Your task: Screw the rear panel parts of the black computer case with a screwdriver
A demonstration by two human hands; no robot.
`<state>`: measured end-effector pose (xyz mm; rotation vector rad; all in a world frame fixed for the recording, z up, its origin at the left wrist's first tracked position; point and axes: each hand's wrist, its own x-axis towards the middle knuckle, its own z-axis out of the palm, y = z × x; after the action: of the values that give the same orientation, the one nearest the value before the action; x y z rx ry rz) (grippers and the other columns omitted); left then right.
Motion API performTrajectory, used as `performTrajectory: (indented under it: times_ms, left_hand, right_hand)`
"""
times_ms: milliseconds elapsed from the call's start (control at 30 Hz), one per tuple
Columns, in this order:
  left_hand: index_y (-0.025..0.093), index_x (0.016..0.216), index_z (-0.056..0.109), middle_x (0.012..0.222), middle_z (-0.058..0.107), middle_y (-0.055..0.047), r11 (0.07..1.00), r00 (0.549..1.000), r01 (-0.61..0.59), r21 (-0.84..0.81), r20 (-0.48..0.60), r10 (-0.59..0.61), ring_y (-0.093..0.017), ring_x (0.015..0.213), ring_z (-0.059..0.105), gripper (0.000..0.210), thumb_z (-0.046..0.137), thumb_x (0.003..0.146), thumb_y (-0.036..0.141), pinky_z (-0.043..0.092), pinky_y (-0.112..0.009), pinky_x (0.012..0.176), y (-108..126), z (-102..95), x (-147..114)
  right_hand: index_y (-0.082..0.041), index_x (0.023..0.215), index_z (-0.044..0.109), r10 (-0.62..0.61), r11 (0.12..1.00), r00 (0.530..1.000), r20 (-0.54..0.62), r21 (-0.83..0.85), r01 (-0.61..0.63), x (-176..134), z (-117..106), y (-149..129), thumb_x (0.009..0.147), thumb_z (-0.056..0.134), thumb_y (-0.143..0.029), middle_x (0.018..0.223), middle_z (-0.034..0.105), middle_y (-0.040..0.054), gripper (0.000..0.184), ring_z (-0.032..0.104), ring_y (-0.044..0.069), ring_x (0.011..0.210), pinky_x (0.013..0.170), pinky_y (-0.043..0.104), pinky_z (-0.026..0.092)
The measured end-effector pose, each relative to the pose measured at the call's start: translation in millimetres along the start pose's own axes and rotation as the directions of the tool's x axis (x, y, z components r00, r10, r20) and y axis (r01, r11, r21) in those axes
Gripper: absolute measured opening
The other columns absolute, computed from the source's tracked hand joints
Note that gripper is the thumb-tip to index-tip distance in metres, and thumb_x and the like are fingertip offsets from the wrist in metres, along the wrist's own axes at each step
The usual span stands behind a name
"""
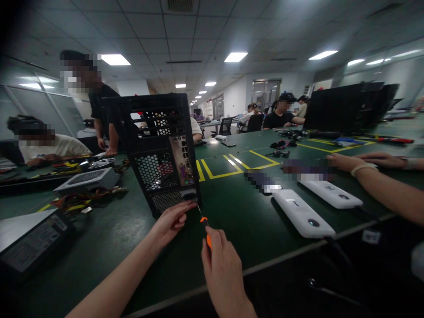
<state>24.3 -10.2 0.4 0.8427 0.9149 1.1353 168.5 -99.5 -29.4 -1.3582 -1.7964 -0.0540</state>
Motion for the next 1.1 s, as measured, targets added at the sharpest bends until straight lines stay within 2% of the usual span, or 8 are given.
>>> performTrajectory:
  times_ms: [233,800,1100]
  left_hand:
    - [0.010,0.098,0.056,0.110,0.054,-0.014,0.999,1.000,-0.007,0.034,0.022,0.006,0.000,0.041,0.033,0.032,0.057,0.067,0.016,0.016,-0.015,0.033,-1,-3.2,5]
    - [0.012,0.099,0.054,0.105,0.055,-0.012,0.992,0.999,-0.032,0.118,0.035,0.028,0.000,0.042,0.035,0.030,0.054,0.069,0.018,0.016,-0.015,0.034,-6,-7.5,10]
    - [0.014,0.102,0.054,0.104,0.056,-0.011,0.991,0.999,-0.031,0.133,0.037,0.027,-0.001,0.043,0.037,0.033,0.054,0.070,0.021,0.018,-0.015,0.034,-7,-8.3,10]
  right_hand:
    - [-0.017,0.102,0.042,0.012,1.000,1.000,0.008,-0.002,-0.012,7,-2,2,0.084,0.032,-0.023,0.084,0.054,0.0078,0.022,0.057,0.017,0.069,0.060,0.031,0.047]
    - [-0.017,0.105,0.040,0.039,0.999,0.998,0.043,0.019,-0.040,9,3,4,0.084,0.033,-0.022,0.088,0.055,0.0078,0.023,0.058,0.018,0.071,0.061,0.032,0.048]
    - [-0.016,0.102,0.043,0.030,0.999,1.000,0.007,0.042,-0.030,14,-1,2,0.084,0.033,-0.025,0.088,0.057,0.0088,0.023,0.060,0.018,0.072,0.059,0.030,0.049]
